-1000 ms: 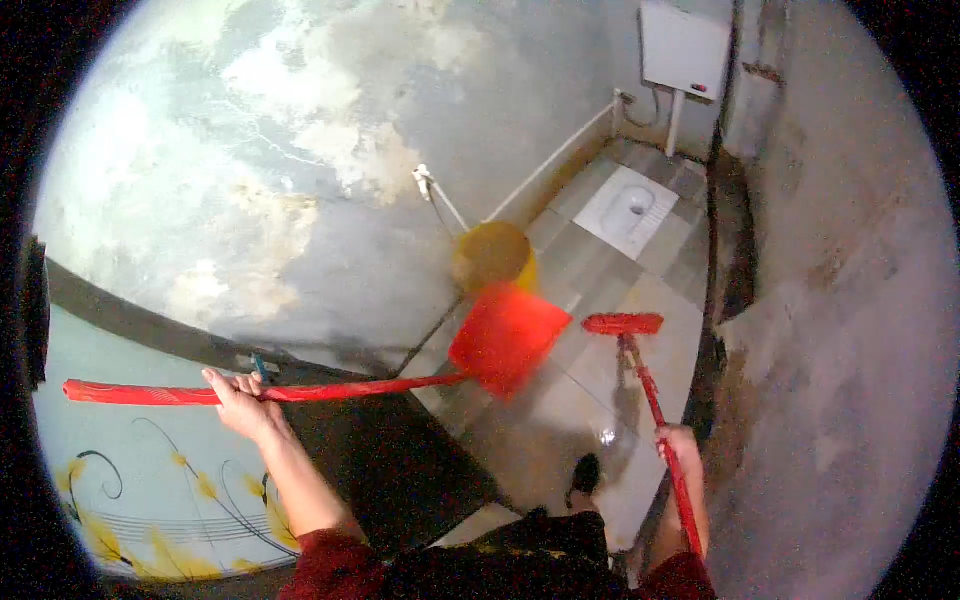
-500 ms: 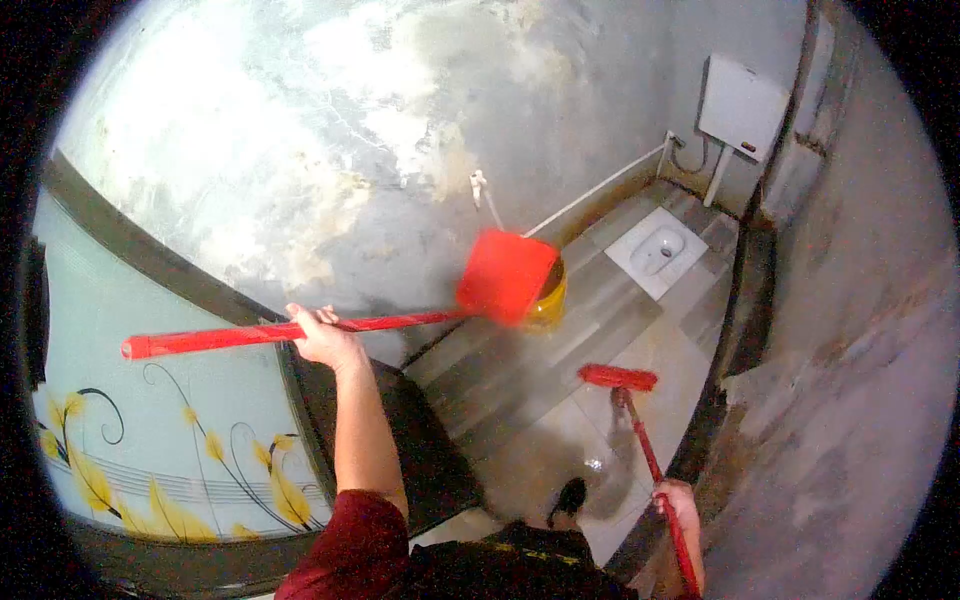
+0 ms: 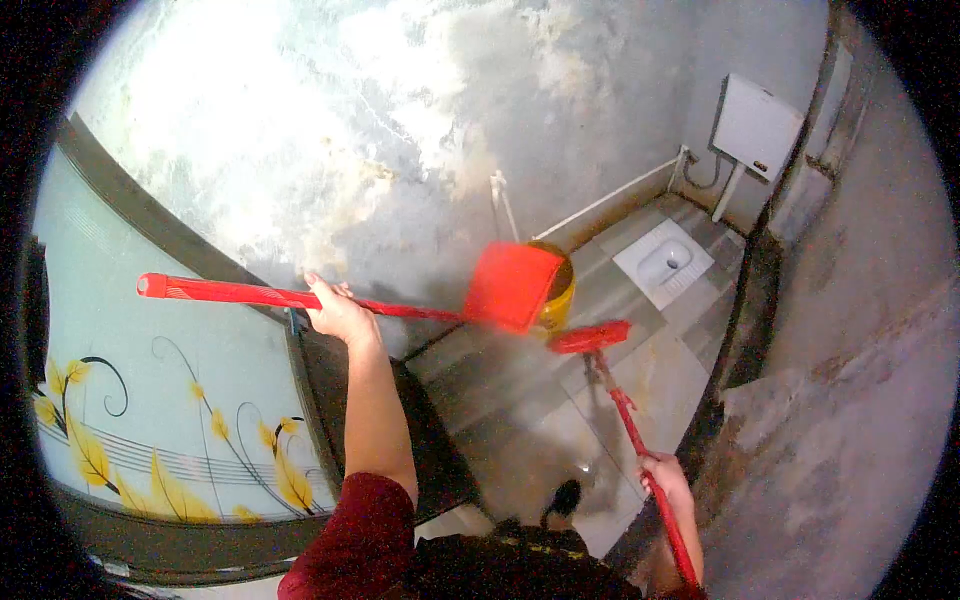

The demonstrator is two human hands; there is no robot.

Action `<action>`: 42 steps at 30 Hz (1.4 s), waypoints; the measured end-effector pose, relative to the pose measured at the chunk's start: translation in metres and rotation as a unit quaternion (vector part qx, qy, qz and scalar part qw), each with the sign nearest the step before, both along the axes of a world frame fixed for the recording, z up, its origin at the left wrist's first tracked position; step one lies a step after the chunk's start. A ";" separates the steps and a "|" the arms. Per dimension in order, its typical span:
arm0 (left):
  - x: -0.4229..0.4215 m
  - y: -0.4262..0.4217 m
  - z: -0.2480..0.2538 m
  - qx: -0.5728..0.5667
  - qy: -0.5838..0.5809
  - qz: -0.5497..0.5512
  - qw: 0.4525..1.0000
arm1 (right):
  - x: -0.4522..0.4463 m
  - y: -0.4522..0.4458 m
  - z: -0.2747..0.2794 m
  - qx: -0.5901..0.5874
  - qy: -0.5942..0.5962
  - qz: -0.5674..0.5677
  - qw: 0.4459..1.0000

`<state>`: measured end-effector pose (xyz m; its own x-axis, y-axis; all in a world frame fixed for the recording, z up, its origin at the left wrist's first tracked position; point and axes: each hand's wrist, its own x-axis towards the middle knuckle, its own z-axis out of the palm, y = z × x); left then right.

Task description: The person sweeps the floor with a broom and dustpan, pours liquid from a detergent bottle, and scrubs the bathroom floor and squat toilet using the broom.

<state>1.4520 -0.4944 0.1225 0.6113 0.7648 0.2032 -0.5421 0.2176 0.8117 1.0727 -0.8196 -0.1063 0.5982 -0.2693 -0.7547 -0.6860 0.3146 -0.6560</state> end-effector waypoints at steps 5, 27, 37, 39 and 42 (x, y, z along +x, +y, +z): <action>0.001 0.013 0.005 -0.049 -0.006 -0.002 0.999 | -0.014 0.007 -0.016 0.275 -0.061 -0.182 0.942; -0.082 0.040 0.022 -0.011 -0.042 -0.080 0.996 | -0.274 0.314 0.098 0.236 -0.330 -0.599 0.691; -0.115 0.061 -0.021 -0.036 0.064 -0.170 0.983 | -0.349 0.347 0.146 -0.174 -0.368 -0.734 0.544; -0.131 0.073 -0.031 -0.031 0.085 -0.189 0.978 | -0.376 0.359 0.123 -0.225 -0.257 -0.777 0.529; -0.161 0.085 -0.049 -0.103 -0.016 -0.337 0.936 | -0.393 0.377 0.109 -0.133 -0.212 -0.807 0.535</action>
